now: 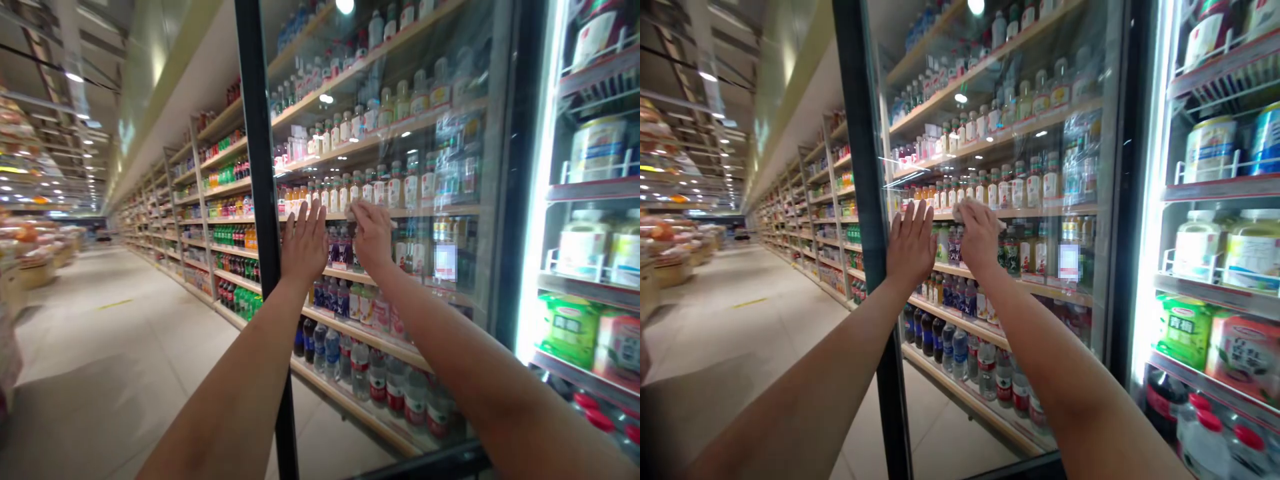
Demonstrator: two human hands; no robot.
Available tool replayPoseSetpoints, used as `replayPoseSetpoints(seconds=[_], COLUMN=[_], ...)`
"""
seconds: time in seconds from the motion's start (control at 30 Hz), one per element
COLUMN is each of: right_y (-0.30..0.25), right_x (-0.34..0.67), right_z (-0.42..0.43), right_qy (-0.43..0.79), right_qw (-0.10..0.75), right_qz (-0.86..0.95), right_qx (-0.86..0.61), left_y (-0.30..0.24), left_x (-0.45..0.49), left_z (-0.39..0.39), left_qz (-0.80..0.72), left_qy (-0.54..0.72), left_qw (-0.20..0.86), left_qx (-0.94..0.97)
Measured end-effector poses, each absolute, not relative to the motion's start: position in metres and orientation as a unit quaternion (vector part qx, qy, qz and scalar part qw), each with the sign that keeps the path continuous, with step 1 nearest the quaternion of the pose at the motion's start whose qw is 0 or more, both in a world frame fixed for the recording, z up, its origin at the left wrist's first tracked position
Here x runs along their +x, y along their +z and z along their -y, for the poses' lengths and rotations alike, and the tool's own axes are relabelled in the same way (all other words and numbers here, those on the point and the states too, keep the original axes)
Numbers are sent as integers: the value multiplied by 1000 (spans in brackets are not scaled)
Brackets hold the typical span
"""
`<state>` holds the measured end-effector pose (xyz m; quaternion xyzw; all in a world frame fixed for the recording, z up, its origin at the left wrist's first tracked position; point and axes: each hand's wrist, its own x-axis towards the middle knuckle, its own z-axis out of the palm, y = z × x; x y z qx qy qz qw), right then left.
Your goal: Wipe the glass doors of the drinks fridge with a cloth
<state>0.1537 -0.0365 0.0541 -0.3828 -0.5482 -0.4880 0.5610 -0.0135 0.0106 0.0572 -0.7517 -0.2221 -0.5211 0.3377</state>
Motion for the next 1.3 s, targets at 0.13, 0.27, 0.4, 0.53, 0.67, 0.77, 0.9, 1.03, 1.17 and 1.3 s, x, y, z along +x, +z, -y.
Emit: replayPoseSetpoints(seconds=[0.13, 0.27, 0.4, 0.53, 0.67, 0.77, 0.9, 1.03, 1.17, 1.3], right_y=[46, 30, 54, 42, 22, 36, 41, 25, 39, 33], right_x=[151, 152, 161, 161, 161, 166, 167, 169, 180, 181], right_z=[37, 39, 40, 41, 47, 50, 49, 51, 53, 52], right_qy=[-502, -520, -522, -507, -485, -484, -494, -495, -496, -515], right_qw=[554, 480, 529, 579, 514, 501, 554, 527, 537, 575], right_qz=[538, 600, 562, 534, 612, 617, 556, 591, 574, 516], right_qx=[-389, -373, -363, -351, -355, -367, -375, -359, -368, -371], left_y=[57, 57, 57, 57, 57, 56, 57, 57, 57, 57], left_x=[-13, -14, -14, -14, -14, -14, -14, -14, -14, -14], left_z=[-9, -10, -10, -9, -10, -12, -12, -10, -11, -11], left_qz=[223, 216, 215, 216, 212, 207, 209, 212, 214, 222], left_qy=[-522, -525, -528, -531, -532, -534, -532, -529, -531, -528], left_qw=[338, 338, 339, 339, 354, 361, 364, 355, 363, 372], left_qx=[-751, -751, -749, -746, -740, -736, -735, -741, -735, -730])
